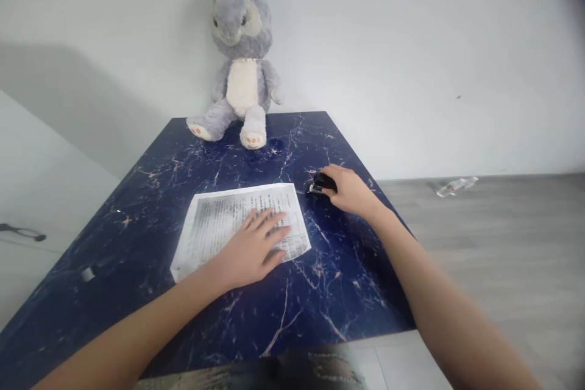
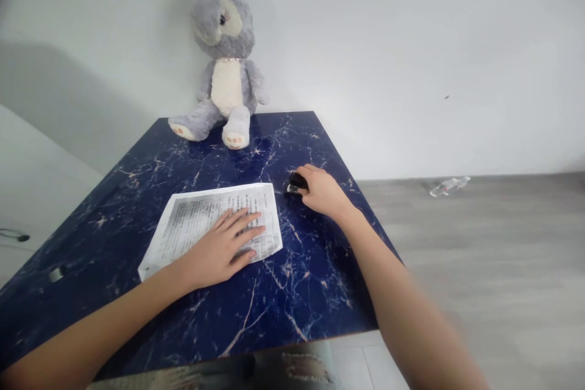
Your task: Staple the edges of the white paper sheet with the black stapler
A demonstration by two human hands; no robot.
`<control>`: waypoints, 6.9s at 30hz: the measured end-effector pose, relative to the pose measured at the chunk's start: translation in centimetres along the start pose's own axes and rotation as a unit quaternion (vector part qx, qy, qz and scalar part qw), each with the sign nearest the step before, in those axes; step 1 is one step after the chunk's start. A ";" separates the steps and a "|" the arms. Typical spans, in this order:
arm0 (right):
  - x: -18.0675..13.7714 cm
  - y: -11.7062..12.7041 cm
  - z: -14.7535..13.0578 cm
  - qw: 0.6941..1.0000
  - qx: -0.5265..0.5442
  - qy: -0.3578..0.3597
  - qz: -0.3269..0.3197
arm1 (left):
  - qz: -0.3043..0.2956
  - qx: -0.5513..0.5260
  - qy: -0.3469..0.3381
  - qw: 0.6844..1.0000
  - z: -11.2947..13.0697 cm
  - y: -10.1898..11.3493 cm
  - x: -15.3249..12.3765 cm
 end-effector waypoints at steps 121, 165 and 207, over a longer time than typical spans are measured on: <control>-2.4 -3.3 -8.1 0.987 0.076 0.035 -0.140 | 0.097 0.060 0.031 0.993 2.8 -1.1 -1.1; -3.0 -4.0 -7.8 0.988 0.038 0.019 -0.148 | 0.095 0.061 0.034 0.993 2.9 -1.1 -1.1; -3.0 -3.9 -7.8 0.991 0.034 0.036 -0.126 | 0.087 0.071 0.032 0.993 3.0 -0.8 -1.1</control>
Point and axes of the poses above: each hand's wrist, its own x-axis towards the middle knuckle, its own y-axis out of the back of the hand, z = x × y, the point moved 7 cm from there along x, towards the middle knuckle, and after that the axes turned 13 degrees about z, right-handed, at the moved point
